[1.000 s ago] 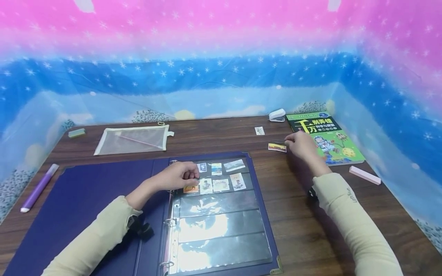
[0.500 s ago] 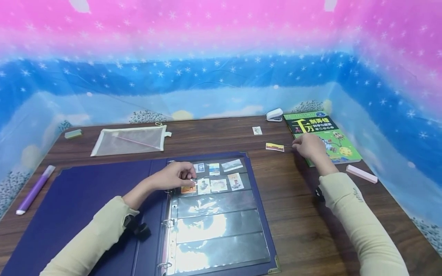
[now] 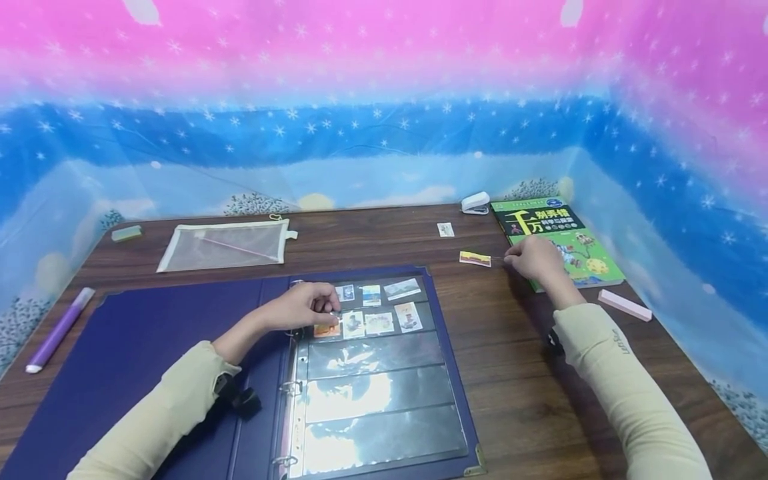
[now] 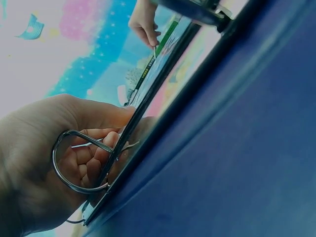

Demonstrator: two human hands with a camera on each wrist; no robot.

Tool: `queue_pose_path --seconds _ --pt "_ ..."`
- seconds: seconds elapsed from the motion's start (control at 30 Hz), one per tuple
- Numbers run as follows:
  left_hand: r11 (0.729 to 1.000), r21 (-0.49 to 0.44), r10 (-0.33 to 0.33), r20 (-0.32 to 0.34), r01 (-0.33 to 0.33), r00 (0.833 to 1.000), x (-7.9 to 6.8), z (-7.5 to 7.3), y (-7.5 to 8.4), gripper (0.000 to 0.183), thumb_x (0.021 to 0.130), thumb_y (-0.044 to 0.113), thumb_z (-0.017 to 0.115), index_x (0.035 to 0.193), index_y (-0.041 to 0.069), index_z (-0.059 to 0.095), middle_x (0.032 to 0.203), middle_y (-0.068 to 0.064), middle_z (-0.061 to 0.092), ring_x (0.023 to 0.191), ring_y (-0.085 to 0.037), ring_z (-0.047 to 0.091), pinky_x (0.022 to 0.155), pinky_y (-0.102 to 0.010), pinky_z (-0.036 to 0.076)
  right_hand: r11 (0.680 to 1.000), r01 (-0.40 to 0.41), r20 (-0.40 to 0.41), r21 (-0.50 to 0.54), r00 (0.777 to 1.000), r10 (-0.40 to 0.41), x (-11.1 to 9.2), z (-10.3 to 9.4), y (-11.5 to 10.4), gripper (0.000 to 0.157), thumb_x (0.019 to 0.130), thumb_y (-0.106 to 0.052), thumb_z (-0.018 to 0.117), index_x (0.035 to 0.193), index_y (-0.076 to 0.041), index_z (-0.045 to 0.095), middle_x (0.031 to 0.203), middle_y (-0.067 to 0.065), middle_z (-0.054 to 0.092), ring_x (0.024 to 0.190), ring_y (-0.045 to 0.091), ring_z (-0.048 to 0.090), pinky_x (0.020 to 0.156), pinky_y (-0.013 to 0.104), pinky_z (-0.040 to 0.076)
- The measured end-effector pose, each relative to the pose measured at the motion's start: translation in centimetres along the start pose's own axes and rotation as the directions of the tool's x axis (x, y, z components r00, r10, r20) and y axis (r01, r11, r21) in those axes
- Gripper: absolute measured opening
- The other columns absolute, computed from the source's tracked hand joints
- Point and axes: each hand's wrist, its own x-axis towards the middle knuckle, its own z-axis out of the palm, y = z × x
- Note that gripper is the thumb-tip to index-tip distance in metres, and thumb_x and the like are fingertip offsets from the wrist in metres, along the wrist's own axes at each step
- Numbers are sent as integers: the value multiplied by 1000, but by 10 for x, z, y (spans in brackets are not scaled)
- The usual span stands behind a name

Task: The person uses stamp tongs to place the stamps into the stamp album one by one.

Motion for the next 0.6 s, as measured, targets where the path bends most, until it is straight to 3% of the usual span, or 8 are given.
queue_pose_path --seconds 0.23,0.47,0.6 --pt "1000 4 -4 4 4 1000 -1 -1 2 13 84 14 68 92 8 61 77 0 54 63 -10 44 63 -22 40 1000 -25 26 3 999 25 6 0 -3 25 89 -26 59 100 -8 73 103 19 69 89 33 63 64 38 45" --pt "1000 13 -19 31 18 999 -3 -4 9 14 86 15 65 96 6 60 81 -3 56 67 -11 48 65 -23 43 987 -30 48 158 999 22 8 -10 -6 31 90 -26 57 107 -3 70 95 20 71 80 27 64 58 28 38" --pt "994 111 -15 36 11 999 -8 -10 24 22 90 18 61 107 4 60 95 -8 60 81 -15 54 73 -28 46 974 -7 1 227 1000 7 5 -16 -19 32 91 -26 58 108 -2 69 102 23 68 77 26 61 59 29 37"
